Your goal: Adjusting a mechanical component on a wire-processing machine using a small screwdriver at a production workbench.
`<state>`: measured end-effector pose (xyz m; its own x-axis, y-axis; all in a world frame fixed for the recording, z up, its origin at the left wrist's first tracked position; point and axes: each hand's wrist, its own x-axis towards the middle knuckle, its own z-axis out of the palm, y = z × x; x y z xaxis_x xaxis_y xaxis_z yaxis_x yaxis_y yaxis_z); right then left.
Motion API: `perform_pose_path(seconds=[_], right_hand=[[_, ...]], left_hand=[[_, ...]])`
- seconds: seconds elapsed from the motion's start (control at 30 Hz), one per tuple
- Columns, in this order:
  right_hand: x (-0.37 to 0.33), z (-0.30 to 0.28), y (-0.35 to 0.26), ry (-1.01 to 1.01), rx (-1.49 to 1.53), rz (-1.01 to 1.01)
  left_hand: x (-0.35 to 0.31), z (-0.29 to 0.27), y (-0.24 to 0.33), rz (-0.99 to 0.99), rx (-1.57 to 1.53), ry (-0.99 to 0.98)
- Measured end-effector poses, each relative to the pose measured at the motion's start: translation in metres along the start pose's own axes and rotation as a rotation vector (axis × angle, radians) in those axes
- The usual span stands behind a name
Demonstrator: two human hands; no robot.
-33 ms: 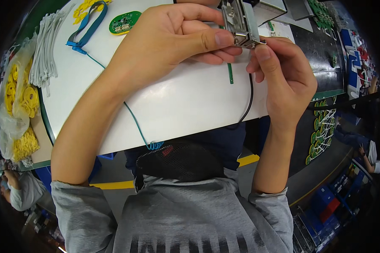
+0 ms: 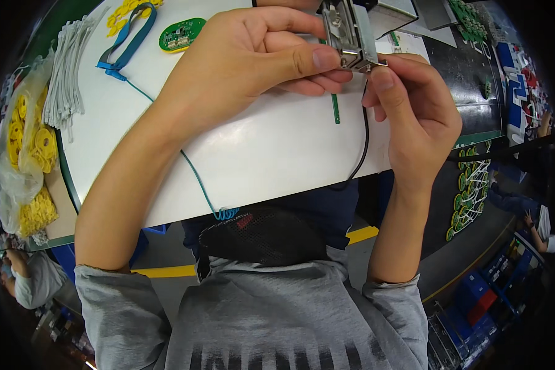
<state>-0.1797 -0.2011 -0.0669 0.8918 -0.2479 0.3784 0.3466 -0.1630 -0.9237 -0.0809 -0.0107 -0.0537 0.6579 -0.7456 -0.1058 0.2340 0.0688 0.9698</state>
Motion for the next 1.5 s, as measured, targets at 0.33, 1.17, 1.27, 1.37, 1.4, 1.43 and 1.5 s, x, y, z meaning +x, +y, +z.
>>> perform_pose_path(seconds=[0.33,1.17,1.27,1.37,1.4,1.43,1.5], right_hand=[[0.019,-0.016,-0.012,-0.077,0.262,0.25],[0.108,-0.013,-0.05,-0.437,-0.05,0.631],[0.109,-0.005,-0.051,-0.403,-0.064,0.635],[0.109,-0.002,-0.05,-0.397,-0.082,0.639],[0.109,-0.002,-0.05,-0.4,-0.083,0.642],[0.11,-0.001,-0.051,-0.406,-0.092,0.645],[0.11,-0.001,-0.051,-0.414,-0.104,0.652]], left_hand=[[0.016,-0.005,0.005,0.01,-0.059,-0.074],[0.04,-0.014,0.044,-0.226,-0.191,-0.027],[0.04,-0.016,0.045,-0.243,-0.18,-0.001],[0.04,-0.019,0.045,-0.267,-0.162,0.004],[0.04,-0.02,0.045,-0.268,-0.166,0.005],[0.04,-0.02,0.045,-0.277,-0.148,0.007],[0.04,-0.021,0.043,-0.286,-0.135,0.009]])
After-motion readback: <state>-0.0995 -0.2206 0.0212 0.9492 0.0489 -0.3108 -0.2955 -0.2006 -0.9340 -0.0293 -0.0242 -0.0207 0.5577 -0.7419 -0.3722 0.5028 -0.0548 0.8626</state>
